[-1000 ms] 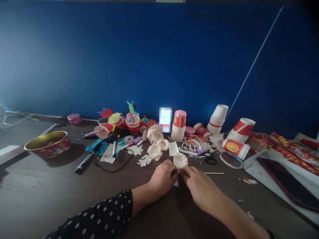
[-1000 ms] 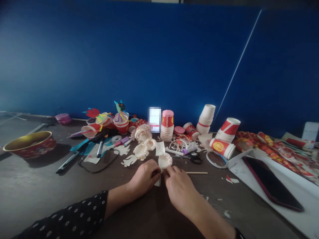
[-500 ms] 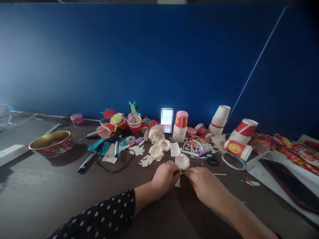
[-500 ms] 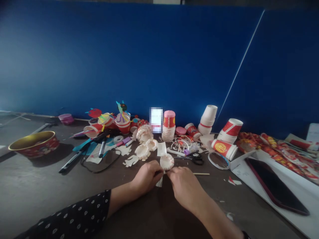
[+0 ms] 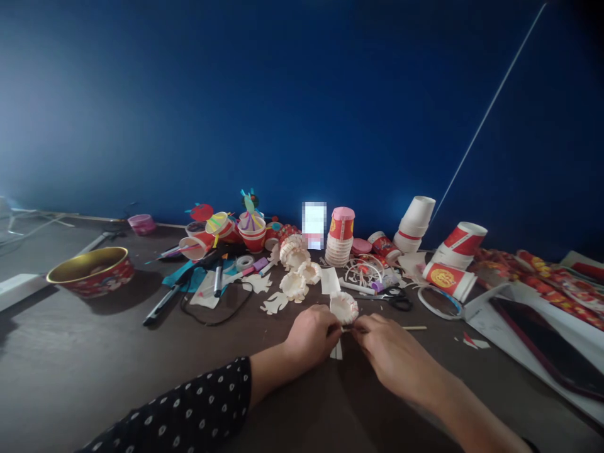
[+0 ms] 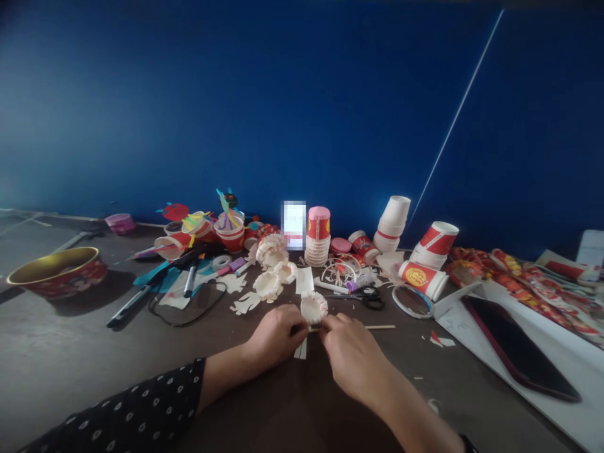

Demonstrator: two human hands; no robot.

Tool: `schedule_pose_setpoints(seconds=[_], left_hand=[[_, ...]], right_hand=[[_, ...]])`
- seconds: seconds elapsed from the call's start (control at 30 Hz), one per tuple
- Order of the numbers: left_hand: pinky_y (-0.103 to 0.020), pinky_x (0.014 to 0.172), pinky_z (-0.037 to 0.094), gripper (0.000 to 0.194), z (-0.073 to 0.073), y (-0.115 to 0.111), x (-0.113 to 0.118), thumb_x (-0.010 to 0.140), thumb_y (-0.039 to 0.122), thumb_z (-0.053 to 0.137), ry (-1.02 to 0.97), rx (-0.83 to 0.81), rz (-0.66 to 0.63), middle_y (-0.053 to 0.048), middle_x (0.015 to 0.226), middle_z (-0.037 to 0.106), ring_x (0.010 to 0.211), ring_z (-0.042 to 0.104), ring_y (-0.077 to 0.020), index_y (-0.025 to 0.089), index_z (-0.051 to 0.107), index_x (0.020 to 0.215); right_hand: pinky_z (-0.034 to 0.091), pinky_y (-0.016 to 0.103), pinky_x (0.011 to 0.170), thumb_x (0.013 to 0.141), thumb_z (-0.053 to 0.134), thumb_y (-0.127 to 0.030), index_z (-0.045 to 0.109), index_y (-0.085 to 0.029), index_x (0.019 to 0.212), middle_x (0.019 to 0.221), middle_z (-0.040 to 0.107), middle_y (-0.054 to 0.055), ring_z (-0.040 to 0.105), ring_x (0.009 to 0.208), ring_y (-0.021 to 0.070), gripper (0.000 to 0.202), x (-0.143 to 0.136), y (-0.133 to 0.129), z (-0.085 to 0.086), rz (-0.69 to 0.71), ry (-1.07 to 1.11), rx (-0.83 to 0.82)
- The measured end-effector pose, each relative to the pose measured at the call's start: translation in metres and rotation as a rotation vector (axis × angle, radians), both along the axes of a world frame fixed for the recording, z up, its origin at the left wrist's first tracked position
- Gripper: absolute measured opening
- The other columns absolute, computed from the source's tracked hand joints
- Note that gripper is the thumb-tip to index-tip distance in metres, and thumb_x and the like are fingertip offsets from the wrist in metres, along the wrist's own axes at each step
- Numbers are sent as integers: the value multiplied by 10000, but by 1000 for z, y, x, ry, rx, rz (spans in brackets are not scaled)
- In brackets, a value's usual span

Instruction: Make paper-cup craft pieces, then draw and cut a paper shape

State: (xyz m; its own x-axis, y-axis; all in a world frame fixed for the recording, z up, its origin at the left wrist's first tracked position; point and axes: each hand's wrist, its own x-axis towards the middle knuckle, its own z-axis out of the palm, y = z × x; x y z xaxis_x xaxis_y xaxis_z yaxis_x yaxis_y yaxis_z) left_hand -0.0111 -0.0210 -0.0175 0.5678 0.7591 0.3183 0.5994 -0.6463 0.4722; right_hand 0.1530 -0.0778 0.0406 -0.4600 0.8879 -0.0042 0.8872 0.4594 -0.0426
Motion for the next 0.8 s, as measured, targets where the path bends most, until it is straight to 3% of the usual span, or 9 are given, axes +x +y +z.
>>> schedule_pose_setpoints(seconds=[0.2,0.57,0.8], left_hand=[[-233,631,383,26,0,0,-4,733,172,583,-42,-21,57,-33,762,574,707,518,-151,151,589,747],[-239,654,392,14,4,-1,-4,712,147,592,-25,-57,47,-33,764,553,732,512,-159,149,584,724],[-236,643,386,47,4,0,-4,749,148,584,-33,-45,52,-40,750,566,733,523,-158,141,600,705]], right_hand=[[419,326,783,834,393,-43,655,-145,995,1018,643,111,564,910,229,324,-3,0,-1,-2,-63,4],[424,333,827,794,376,-11,592,-108,1163,1125,593,152,543,961,244,439,-6,-2,-6,-38,-89,13],[404,325,850,794,378,-9,588,-114,1158,1106,592,161,525,992,245,433,-8,-4,-9,-70,-62,12]])
